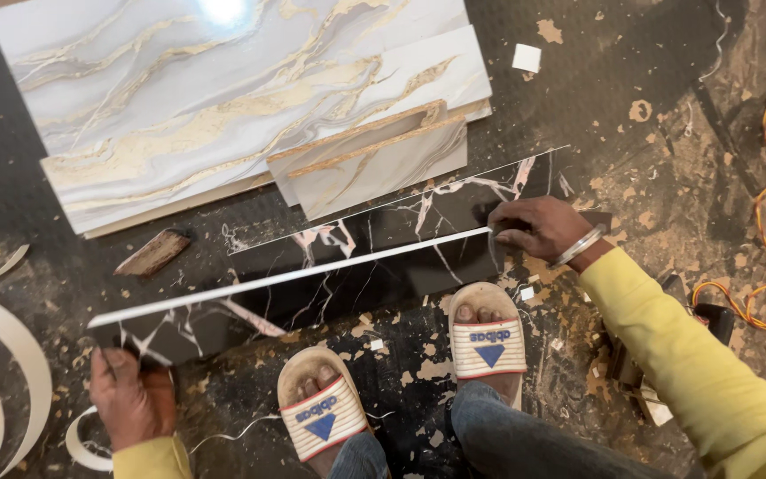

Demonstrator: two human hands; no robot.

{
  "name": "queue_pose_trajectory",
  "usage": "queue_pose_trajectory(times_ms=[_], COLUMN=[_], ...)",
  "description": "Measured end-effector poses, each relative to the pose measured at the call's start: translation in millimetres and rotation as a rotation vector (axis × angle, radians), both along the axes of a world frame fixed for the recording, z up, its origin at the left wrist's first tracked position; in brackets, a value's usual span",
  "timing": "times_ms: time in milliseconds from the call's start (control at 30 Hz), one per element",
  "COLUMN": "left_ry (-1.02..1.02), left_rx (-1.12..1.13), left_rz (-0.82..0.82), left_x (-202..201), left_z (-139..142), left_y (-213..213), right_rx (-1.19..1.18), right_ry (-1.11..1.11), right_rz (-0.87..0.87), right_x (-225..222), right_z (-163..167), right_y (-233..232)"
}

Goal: The person sits on the floor and applies white edge banding tape to the edges of laminated boards. They align the tape along a board edge, press it with a hand-held iron to heat-activate the adhesive, then press and run fingers along the taped edge to secure it, working on multiple board edges.

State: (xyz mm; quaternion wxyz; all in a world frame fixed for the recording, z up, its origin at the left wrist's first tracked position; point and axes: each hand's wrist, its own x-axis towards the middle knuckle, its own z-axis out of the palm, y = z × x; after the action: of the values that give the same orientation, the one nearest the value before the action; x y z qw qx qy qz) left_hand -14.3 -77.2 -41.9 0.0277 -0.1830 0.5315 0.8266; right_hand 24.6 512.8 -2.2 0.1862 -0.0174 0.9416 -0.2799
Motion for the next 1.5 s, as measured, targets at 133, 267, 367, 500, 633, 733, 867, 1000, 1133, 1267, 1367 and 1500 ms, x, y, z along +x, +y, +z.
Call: queue_pose_trajectory(times_ms=[133,267,367,500,633,733,867,1000,1133,1267,1367,1500], left_ry=[0.118,0.201,0.221,0.106,0.041,-0.04,-0.089,-0.12,-0.145,-0.151,-0.135,-0.059], left_rx=[-0.047,-0.082,-0.095,-0.132,0.021,0.111,0.159,0.167,0.161,0.187,0.206,0.248], left_rz=[-0.046,-0.054,-0.048,-0.027,0.014,0.049,0.069,0.12,0.124,0.17,0.169,0.104], left_x=[-20,-41,-54,-51,-30,-14,-1,5,7,7,3,-5], left_z=[26,54,63,55,30,14,4,2,-6,-13,-13,-10], left_y=[15,32,41,38,24,14,11,7,6,13,17,20], right_rx=[0.193,0.267,0.216,0.194,0.311,0.137,-0.014,-0.061,-0.135,-0.046,0.11,0.316], right_ry=[0.048,0.023,0.121,0.077,-0.039,0.23,0.055,0.043,0.016,0.059,0.086,-0.071], right_rz=[0.184,0.348,0.373,0.211,-0.048,-0.089,-0.342,-0.409,-0.458,-0.253,-0.105,0.069], right_x=[-26,-50,-56,-31,9,32,39,39,37,31,22,2], right_z=[16,24,19,2,-1,-5,-13,-13,-15,-19,-14,-4], right_y=[-28,-56,-64,-47,4,23,18,7,4,4,3,2])
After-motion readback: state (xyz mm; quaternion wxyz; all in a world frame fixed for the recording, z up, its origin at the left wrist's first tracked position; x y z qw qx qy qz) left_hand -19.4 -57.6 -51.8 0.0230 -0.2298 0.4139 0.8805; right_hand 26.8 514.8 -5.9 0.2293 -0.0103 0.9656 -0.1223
